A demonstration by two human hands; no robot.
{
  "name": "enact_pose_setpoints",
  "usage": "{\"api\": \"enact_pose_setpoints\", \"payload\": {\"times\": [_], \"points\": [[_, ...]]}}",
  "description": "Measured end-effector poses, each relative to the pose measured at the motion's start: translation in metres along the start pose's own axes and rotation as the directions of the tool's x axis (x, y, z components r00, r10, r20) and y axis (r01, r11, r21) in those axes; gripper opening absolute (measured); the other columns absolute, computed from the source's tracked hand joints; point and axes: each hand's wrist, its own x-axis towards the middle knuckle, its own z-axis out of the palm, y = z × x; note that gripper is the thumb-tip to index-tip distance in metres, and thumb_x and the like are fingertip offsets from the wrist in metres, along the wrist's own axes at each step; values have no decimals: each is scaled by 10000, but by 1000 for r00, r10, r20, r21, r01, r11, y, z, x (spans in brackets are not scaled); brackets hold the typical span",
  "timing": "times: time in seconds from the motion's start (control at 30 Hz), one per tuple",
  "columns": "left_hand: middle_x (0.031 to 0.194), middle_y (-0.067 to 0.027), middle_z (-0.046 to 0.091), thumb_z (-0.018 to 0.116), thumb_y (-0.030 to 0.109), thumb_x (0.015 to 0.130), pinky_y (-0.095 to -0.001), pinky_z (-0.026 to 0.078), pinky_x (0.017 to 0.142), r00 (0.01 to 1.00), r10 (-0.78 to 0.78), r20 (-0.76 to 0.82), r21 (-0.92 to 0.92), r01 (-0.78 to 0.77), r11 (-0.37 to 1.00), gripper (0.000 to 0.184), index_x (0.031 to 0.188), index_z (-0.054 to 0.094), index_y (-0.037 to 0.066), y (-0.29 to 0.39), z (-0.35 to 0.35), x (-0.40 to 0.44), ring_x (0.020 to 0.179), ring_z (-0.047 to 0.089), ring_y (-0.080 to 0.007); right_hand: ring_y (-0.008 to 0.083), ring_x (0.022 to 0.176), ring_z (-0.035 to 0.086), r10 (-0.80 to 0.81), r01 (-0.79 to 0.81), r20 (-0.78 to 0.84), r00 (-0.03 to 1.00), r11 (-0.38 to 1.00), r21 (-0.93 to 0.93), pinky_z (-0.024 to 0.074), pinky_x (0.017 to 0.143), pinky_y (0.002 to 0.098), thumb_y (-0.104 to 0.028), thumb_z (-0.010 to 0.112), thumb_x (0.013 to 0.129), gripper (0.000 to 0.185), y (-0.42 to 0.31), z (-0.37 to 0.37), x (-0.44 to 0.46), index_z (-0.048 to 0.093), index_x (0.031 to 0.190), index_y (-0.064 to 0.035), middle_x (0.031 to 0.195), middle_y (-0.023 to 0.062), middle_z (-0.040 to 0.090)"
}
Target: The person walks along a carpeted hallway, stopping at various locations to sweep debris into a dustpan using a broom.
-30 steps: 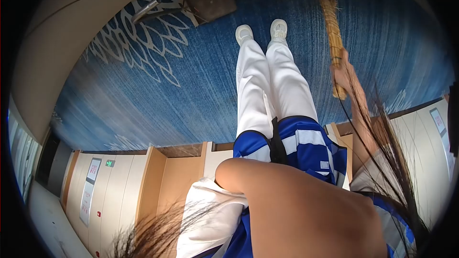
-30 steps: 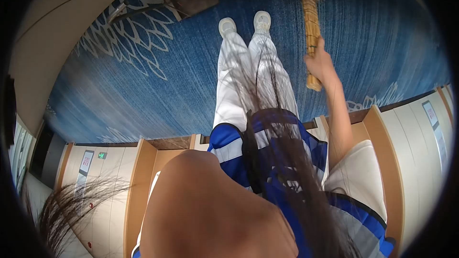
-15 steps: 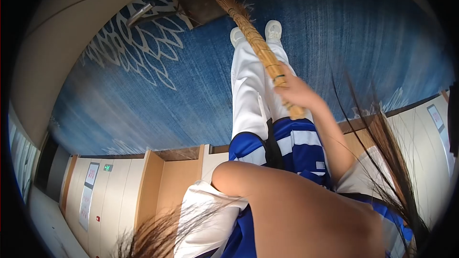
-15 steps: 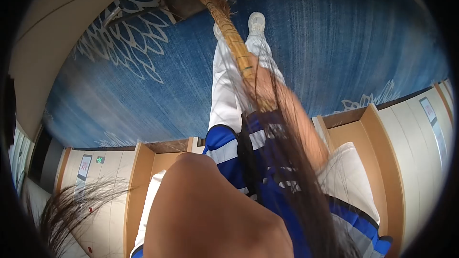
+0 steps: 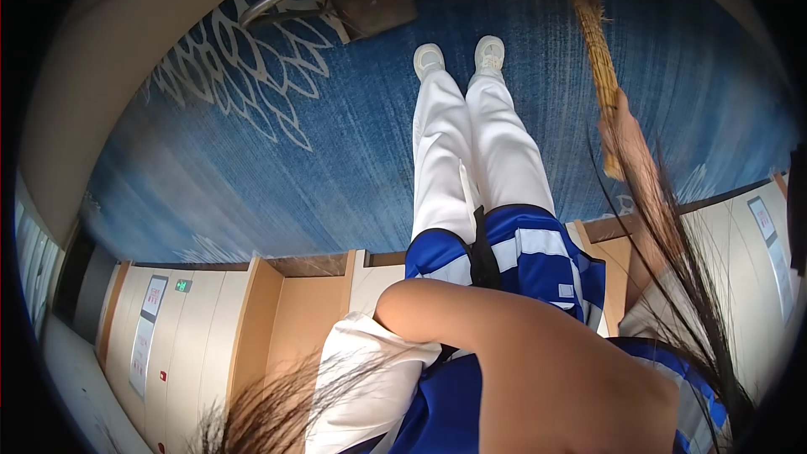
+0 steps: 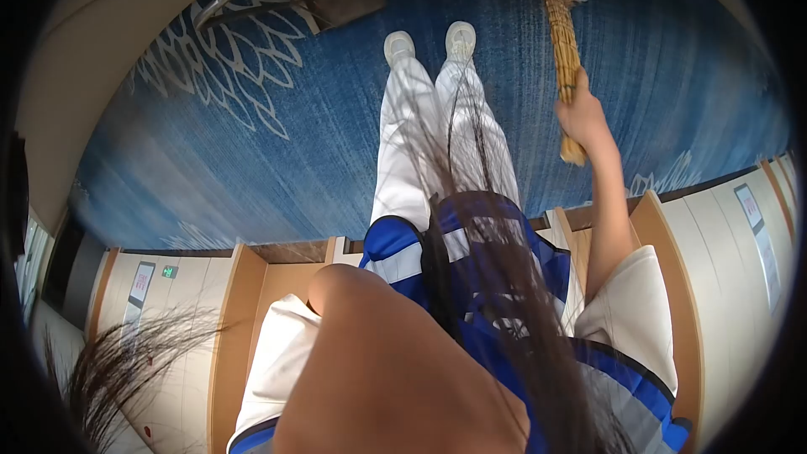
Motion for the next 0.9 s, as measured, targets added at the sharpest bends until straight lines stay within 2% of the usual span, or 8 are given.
{"api": "enact_pose_setpoints", "payload": {"times": [0.1, 0.23, 0.3, 0.47, 0.57, 0.7, 0.83, 0.9], "points": [[489, -27, 452, 577, 171, 720, -226, 347, 391, 973, -195, -125, -129, 179, 975, 202, 577, 496, 53, 12, 6, 5, 437, 457, -130, 379, 849, 571, 84, -84, 34, 996, 996, -12, 467, 718, 366, -118, 490, 739, 682, -18, 27, 25, 124, 1295, 32, 945, 309, 540], [500, -27, 463, 577, 190, 725, -224, 344, 390, 973, -35, -228, 4, 37, 999, 228, 565, 492, 52, -4, 9, -2, 437, 455, -125, 287, 735, 595, 78, -138, 269, 960, 968, 211, 481, 610, 341, -107, 528, 735, 676, -74, 61, -8, 173, 1301, -1, 854, 211, 571], [507, -26, 470, 576, 204, 729, -223, 342, 390, 957, 71, -281, 111, -41, 993, 246, 556, 490, 52, -10, 10, -3, 437, 453, -121, 337, 798, 576, -41, 6, 245, 969, 990, 143, 443, 745, 351, -150, 506, 713, 677, -88, 89, -31, 148, 1270, -10, 898, 269, 548], [506, -20, 459, 574, 204, 724, -214, 339, 398, 955, -96, -282, 59, 117, 991, 229, 568, 495, 56, 11, 3, -1, 441, 449, -122, 318, 832, 567, -112, -103, 500, 859, 918, 383, 437, 751, 328, -131, 514, 703, 736, -132, 96, -70, 112, 1312, -36, 982, 248, 525], [506, -15, 446, 577, 203, 720, -211, 338, 405, 956, -98, -276, 202, 158, 967, 213, 579, 499, 63, 23, -2, 1, 447, 447, -122, 250, 777, 570, -352, 105, 331, 876, 807, 582, 458, 674, 309, -109, 529, 702, 726, -108, 106, -64, 144, 1314, -42, 920, 189, 544], [565, 9, 488, 583, 248, 739, -204, 349, 416, 942, -3, -336, 403, 146, 904, 211, 620, 512, 89, 19, 5, -8, 469, 461, -106, 126, 560, 528, -208, -309, 489, 847, 556, 772, 426, 456, 224, -96, 545, 722, 660, -56, 52, -49, 241, 1307, -77, 728, 80, 520], [746, -132, 617, 627, 48, 619, -271, 487, 545, 867, -79, -493, 520, 366, 772, 277, 852, 569, -88, 40, -9, -32, 603, 599, -164, 127, 495, 516, -89, -360, 470, 878, 524, 772, 413, 416, 222, -93, 533, 757, 636, 3, 2, -60, 226, 1313, -66, 696, 72, 523], [804, -89, 605, 523, -23, 696, -224, 459, 534, 745, 203, -635, 661, 388, 643, 186, 869, 588, -6, 38, -19, -59, 597, 564, -114, 127, 479, 512, -13, -351, 426, 904, 547, 760, 410, 404, 225, -95, 533, 754, 648, 6, -28, -71, 214, 1317, -69, 688, 72, 520]]}}
